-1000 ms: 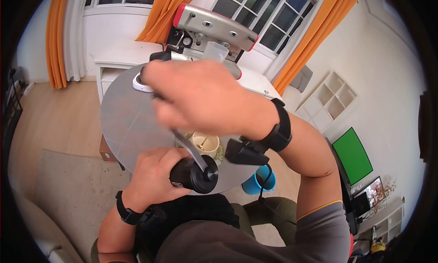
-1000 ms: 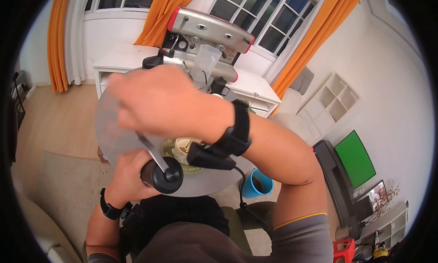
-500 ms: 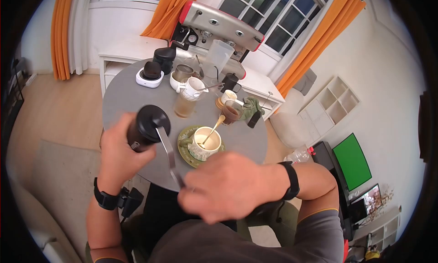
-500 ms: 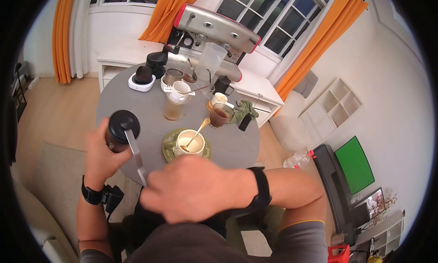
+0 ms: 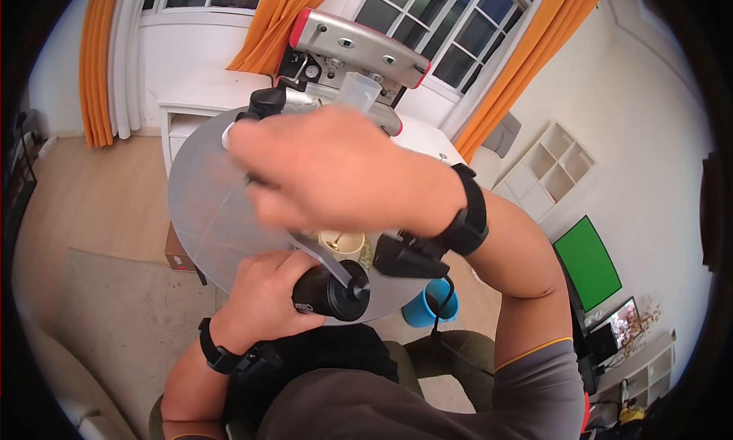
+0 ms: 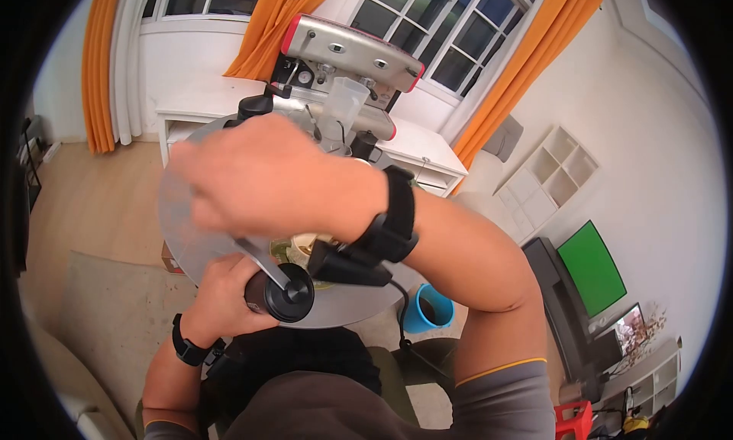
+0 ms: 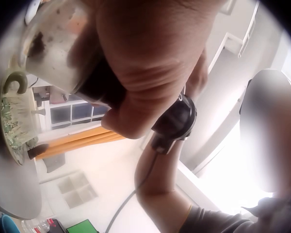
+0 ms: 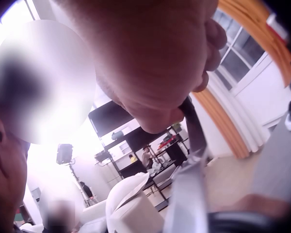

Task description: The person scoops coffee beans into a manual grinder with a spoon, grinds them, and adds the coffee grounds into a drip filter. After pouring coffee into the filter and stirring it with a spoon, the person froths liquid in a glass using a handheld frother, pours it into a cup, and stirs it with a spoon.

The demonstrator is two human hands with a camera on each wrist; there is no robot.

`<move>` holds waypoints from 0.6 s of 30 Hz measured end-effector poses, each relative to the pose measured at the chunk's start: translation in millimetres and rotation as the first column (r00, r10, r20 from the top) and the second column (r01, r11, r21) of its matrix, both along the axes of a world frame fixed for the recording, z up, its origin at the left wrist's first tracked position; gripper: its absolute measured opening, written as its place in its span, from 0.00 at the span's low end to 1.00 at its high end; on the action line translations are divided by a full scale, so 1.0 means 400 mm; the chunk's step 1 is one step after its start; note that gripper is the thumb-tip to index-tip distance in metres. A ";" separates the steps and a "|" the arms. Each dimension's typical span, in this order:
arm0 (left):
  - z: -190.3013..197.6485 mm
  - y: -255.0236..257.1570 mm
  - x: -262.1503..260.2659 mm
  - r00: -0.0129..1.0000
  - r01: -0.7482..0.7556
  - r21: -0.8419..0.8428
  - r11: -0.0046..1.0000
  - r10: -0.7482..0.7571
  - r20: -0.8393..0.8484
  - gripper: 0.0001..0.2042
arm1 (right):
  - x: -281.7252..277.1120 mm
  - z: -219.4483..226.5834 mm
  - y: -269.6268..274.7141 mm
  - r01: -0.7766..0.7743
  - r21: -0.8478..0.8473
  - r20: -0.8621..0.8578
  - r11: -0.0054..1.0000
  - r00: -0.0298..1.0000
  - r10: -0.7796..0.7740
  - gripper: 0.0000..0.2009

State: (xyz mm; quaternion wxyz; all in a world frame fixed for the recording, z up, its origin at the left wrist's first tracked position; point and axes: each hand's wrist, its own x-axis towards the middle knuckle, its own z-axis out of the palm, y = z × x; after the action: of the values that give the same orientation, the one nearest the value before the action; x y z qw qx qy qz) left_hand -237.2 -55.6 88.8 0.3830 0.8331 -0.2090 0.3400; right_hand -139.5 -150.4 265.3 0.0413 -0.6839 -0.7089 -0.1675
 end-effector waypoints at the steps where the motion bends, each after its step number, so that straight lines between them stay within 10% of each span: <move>1: 0.002 0.004 -0.002 1.000 -0.006 -0.005 1.000 0.006 0.003 0.26 | 0.021 0.006 -0.011 0.055 0.017 0.013 0.998 0.998 -0.055 0.11; 10: 0.025 0.111 -0.018 0.935 -0.355 -0.303 0.884 0.342 -0.097 0.24 | 0.124 -0.108 -0.185 0.290 -0.041 -0.142 0.956 0.946 -0.293 0.10; 18: -0.002 0.125 0.012 0.918 -0.392 -0.186 0.901 0.367 -0.152 0.23 | -0.123 -0.172 -0.174 -0.321 -0.093 -0.190 0.943 0.935 0.300 0.14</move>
State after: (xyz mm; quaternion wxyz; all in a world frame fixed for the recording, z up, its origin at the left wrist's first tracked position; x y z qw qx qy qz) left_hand -232.2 -5.7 87.8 0.4074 0.8299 0.0171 0.3808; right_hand -188.9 -220.1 196.6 0.0869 -0.5764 -0.8107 -0.0551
